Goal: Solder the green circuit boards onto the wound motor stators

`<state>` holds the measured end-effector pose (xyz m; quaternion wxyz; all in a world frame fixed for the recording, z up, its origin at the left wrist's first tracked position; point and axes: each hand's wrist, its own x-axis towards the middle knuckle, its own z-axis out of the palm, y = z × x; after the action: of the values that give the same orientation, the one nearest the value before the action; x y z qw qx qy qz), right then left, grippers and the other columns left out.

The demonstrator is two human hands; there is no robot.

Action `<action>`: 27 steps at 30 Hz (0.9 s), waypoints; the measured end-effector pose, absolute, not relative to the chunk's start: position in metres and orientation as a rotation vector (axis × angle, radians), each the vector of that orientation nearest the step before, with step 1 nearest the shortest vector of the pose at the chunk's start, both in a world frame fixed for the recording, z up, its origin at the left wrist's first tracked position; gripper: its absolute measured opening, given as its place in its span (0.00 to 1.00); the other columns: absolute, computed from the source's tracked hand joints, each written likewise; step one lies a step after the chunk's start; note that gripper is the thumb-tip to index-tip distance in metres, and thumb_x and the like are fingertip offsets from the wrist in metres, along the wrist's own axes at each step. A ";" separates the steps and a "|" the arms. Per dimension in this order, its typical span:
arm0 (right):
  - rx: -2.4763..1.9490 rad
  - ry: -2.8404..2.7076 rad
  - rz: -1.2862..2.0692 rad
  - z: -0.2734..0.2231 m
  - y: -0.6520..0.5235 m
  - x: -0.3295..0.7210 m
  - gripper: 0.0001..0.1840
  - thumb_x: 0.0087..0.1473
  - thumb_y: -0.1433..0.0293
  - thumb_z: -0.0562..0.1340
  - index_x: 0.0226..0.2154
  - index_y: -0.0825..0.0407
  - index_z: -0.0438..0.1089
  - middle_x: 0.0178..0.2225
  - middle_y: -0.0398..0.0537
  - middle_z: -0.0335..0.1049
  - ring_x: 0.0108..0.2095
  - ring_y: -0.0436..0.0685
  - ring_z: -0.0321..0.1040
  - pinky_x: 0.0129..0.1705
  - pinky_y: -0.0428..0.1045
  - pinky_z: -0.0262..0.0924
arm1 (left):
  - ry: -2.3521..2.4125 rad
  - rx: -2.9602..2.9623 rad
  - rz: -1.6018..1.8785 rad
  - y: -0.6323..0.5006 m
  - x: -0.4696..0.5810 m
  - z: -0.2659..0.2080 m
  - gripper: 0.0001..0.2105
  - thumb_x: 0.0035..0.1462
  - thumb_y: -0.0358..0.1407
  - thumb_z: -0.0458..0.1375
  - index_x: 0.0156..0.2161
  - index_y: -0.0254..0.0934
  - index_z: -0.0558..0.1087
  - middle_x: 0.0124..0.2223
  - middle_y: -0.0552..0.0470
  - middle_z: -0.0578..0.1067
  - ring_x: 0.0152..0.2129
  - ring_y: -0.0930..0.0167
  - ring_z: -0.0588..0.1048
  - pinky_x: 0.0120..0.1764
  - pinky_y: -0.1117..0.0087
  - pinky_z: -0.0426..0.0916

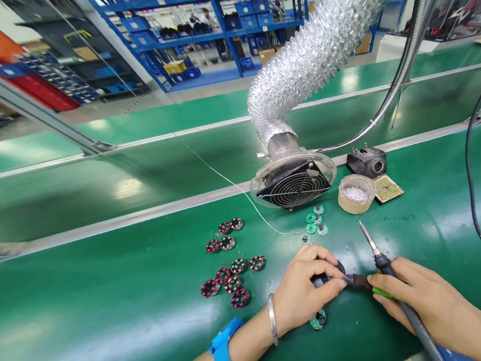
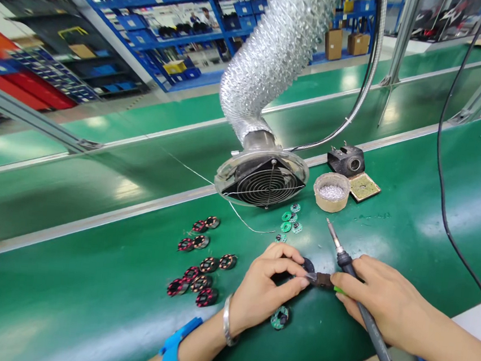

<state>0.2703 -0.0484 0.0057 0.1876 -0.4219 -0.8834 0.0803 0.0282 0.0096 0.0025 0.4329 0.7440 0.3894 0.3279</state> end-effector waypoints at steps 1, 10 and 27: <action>-1.189 -2.484 0.230 0.005 -0.049 0.270 0.12 0.64 0.74 0.53 0.48 0.52 0.66 0.30 0.45 0.57 0.28 0.53 0.58 0.29 0.47 0.52 | 0.971 1.856 0.821 0.010 0.028 0.002 0.05 0.47 0.26 0.67 0.29 0.38 0.80 0.36 0.50 0.75 0.37 0.67 0.73 0.43 0.63 0.65; -1.271 -2.377 0.112 0.002 -0.040 0.286 0.11 0.64 0.70 0.55 0.48 0.51 0.67 0.30 0.45 0.60 0.27 0.52 0.61 0.28 0.46 0.57 | 0.881 1.986 0.807 0.007 0.020 0.005 0.04 0.49 0.28 0.66 0.31 0.38 0.80 0.40 0.48 0.75 0.40 0.65 0.72 0.46 0.62 0.65; -0.715 -2.459 0.471 0.021 0.011 0.228 0.12 0.57 0.78 0.54 0.44 0.52 0.63 0.35 0.49 0.67 0.35 0.57 0.57 0.37 0.52 0.58 | 1.042 2.082 0.743 0.008 0.019 -0.006 0.12 0.47 0.37 0.70 0.36 0.36 0.74 0.38 0.48 0.73 0.38 0.65 0.70 0.42 0.63 0.66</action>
<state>0.2280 0.0113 0.0215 0.2655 -0.2647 -0.9105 0.1743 0.0190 0.0078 -0.0065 0.3419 0.8006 0.4007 0.2857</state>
